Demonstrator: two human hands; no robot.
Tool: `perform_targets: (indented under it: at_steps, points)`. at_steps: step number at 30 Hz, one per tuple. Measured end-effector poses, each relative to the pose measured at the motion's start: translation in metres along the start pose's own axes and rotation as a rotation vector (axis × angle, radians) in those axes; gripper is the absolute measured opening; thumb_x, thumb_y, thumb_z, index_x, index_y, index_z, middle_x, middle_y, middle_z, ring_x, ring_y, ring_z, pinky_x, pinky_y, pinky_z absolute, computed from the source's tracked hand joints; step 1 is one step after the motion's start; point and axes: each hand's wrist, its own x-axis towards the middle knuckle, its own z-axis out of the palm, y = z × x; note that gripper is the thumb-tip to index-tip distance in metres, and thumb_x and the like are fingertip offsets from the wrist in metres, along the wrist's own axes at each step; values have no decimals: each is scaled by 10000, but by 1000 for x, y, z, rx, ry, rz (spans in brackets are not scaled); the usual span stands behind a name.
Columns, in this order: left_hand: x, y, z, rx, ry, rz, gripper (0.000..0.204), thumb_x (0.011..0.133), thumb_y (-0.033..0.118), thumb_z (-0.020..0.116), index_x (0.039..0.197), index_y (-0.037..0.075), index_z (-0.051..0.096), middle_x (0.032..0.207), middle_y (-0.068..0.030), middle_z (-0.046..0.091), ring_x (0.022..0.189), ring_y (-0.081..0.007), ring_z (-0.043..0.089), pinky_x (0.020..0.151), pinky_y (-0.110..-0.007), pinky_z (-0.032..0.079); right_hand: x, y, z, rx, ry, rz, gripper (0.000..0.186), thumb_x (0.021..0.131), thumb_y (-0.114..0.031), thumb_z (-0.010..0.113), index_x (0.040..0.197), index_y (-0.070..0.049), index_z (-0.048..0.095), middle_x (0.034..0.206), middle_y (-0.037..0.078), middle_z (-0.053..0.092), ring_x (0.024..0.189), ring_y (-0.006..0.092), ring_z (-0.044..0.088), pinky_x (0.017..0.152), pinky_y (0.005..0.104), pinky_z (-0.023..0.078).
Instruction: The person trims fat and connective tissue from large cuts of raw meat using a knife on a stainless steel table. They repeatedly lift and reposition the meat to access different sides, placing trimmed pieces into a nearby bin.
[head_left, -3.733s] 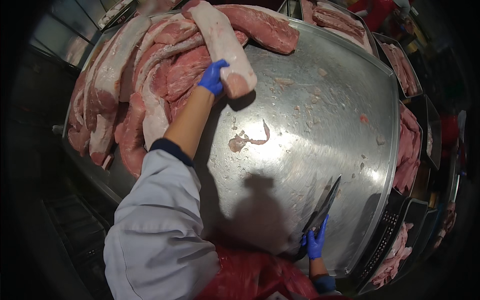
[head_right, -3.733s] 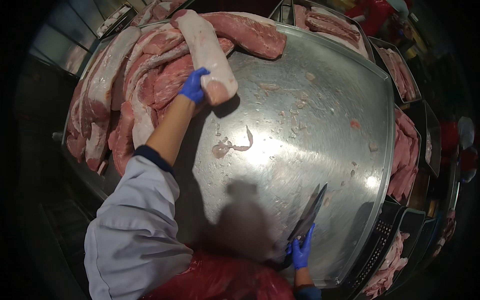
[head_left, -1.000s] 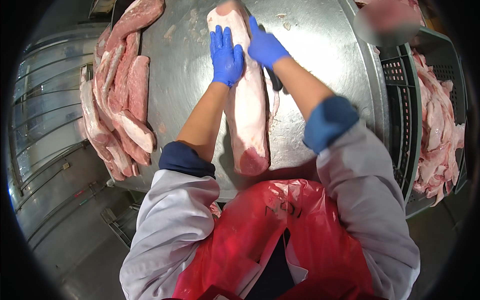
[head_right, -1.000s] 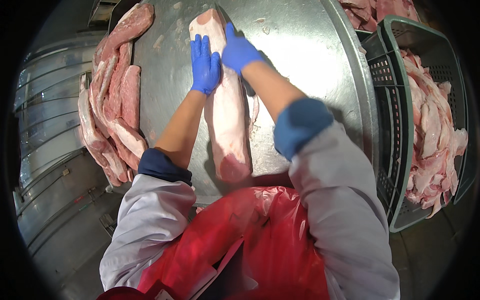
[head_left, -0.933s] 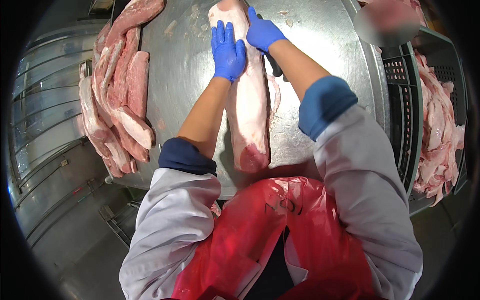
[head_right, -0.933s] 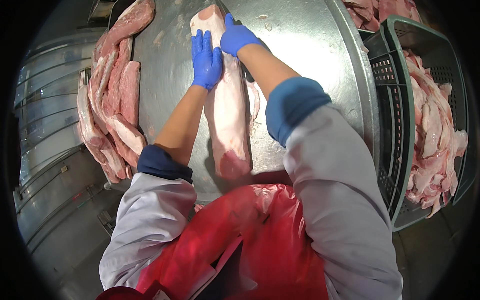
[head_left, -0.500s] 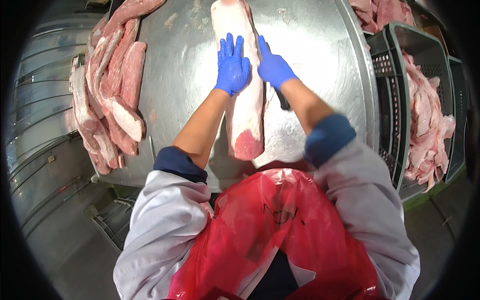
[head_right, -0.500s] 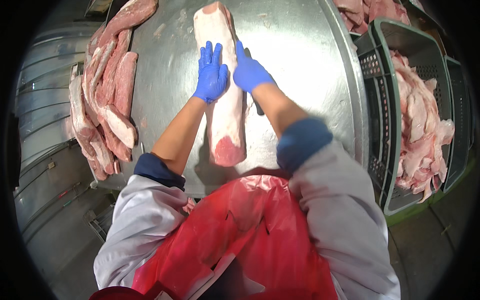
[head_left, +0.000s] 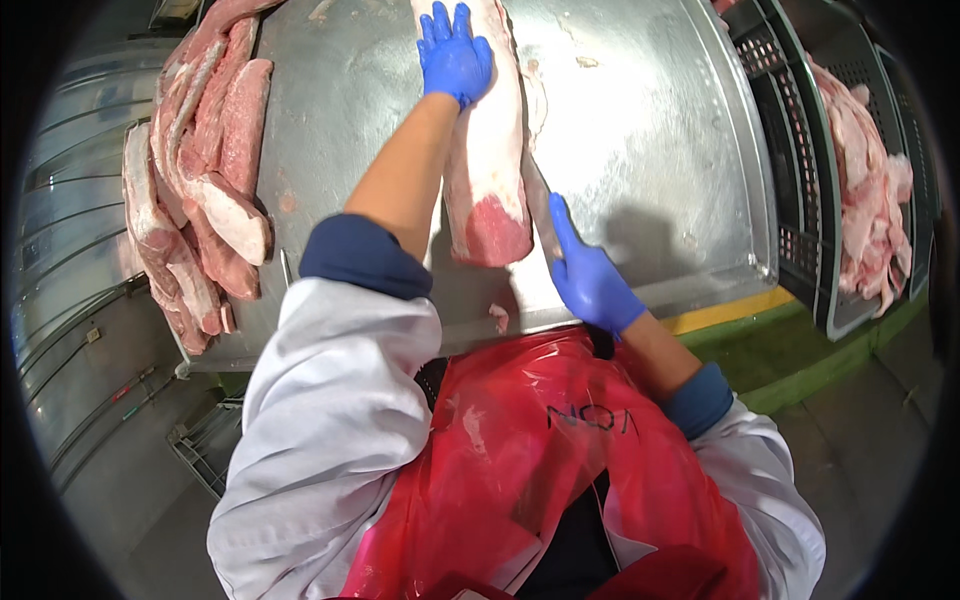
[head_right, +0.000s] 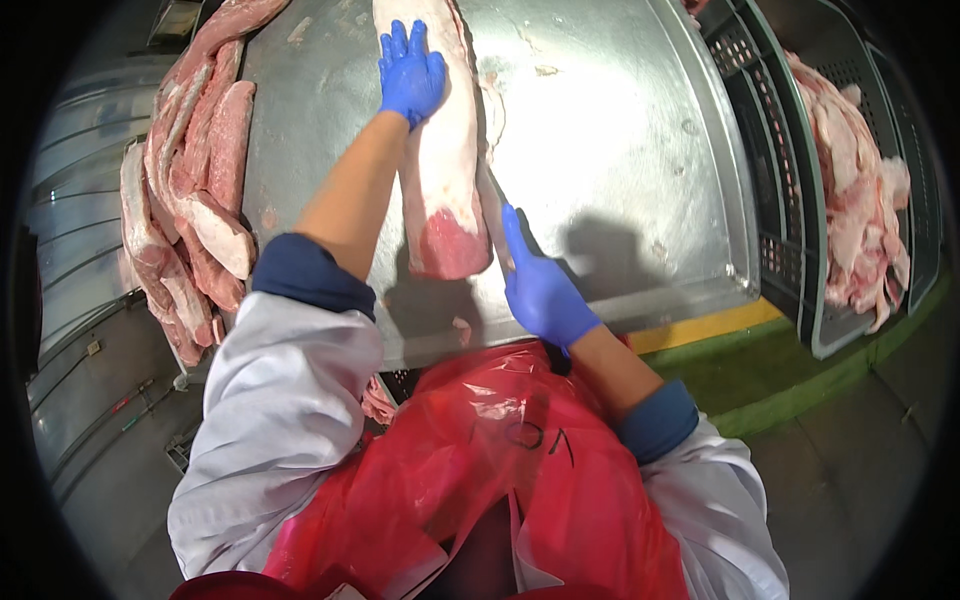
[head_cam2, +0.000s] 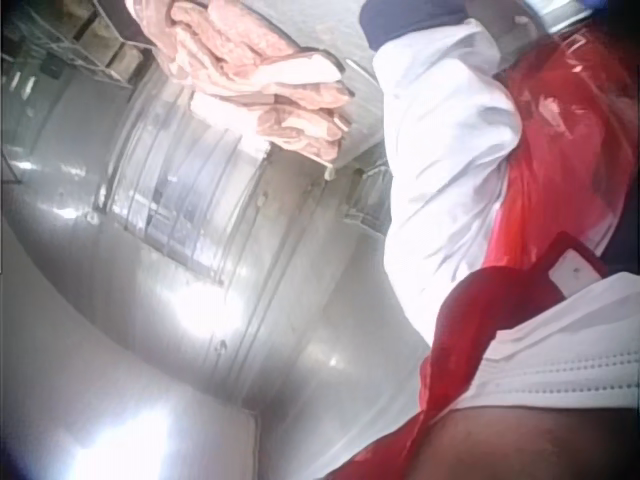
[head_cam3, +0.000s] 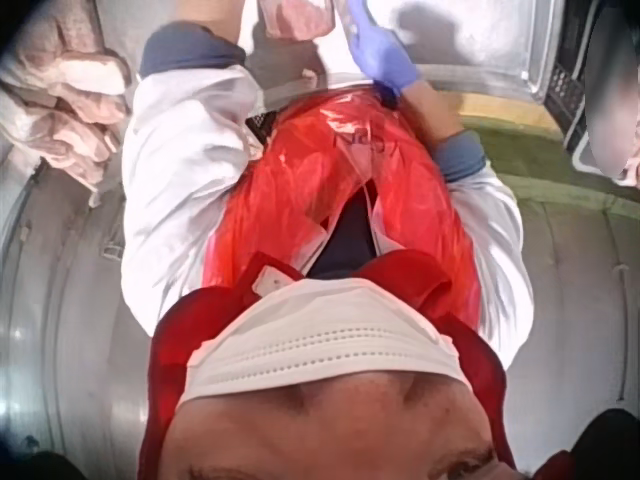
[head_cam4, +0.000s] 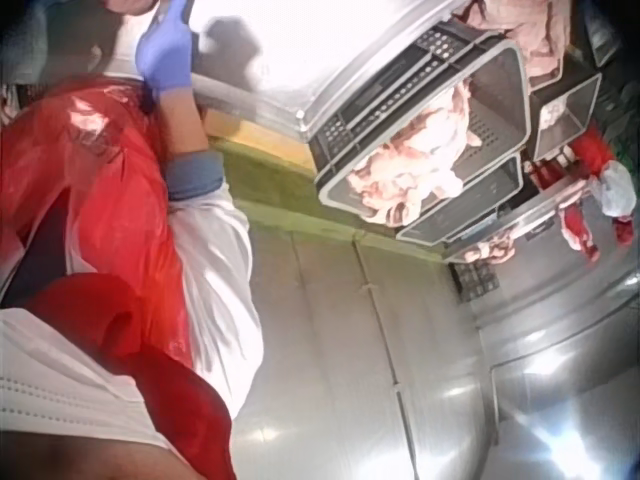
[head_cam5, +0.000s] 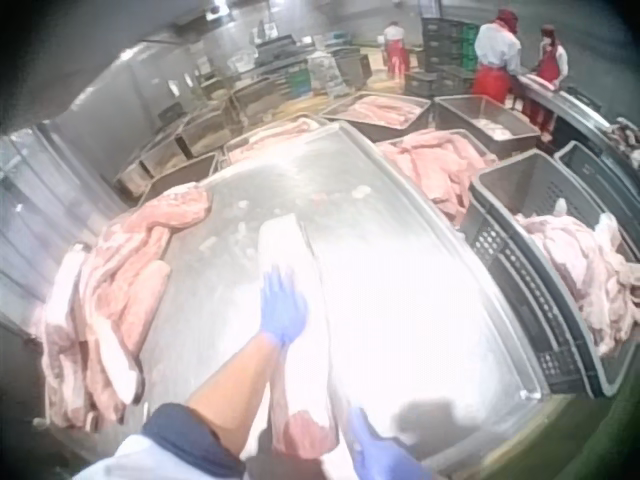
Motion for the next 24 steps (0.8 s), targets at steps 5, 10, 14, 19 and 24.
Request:
perform_targets:
  at_steps: [5,10,14,19,24]
  points:
    - [-29,85,-40,304,-399,-386,1059,826,538,665,1614,112,98,1635,-312,92,1503,-474,175,1170,-594,281,-118,22,-7,-51,-77,71,803,923,-83,513,1615,-194,123,912,303,673,724,501,618,699,507,518]
    - [-25,30,-61,-62,-304,-486,1073,676,420,839,1493,-43,319,1435,-318,450,1233,-386,577,1008,-408,512,-193,40,-47,86,244,234,860,889,30,474,1628,-227,118,686,165,612,582,237,600,634,356,519]
    - [-24,-53,-76,-672,-541,-474,787,713,267,795,1371,-53,504,1204,-206,653,1065,-262,663,957,-406,543,-205,42,-66,181,460,230,889,864,80,449,1634,-239,136,730,31,596,592,104,523,581,280,487]
    - [-98,-48,-102,-1524,-637,-382,778,693,84,651,1439,-19,453,1304,-165,619,1180,-276,626,1028,-404,502,-196,60,-87,222,460,248,888,882,62,462,1630,-279,127,722,80,608,590,152,567,597,304,508]
    - [-136,-102,-76,-1267,-638,-631,769,632,19,589,1397,-14,526,1334,-123,614,1242,-257,576,1102,-384,421,-161,52,-132,355,426,175,879,898,80,438,1639,-257,105,742,-25,501,587,57,438,549,229,432]
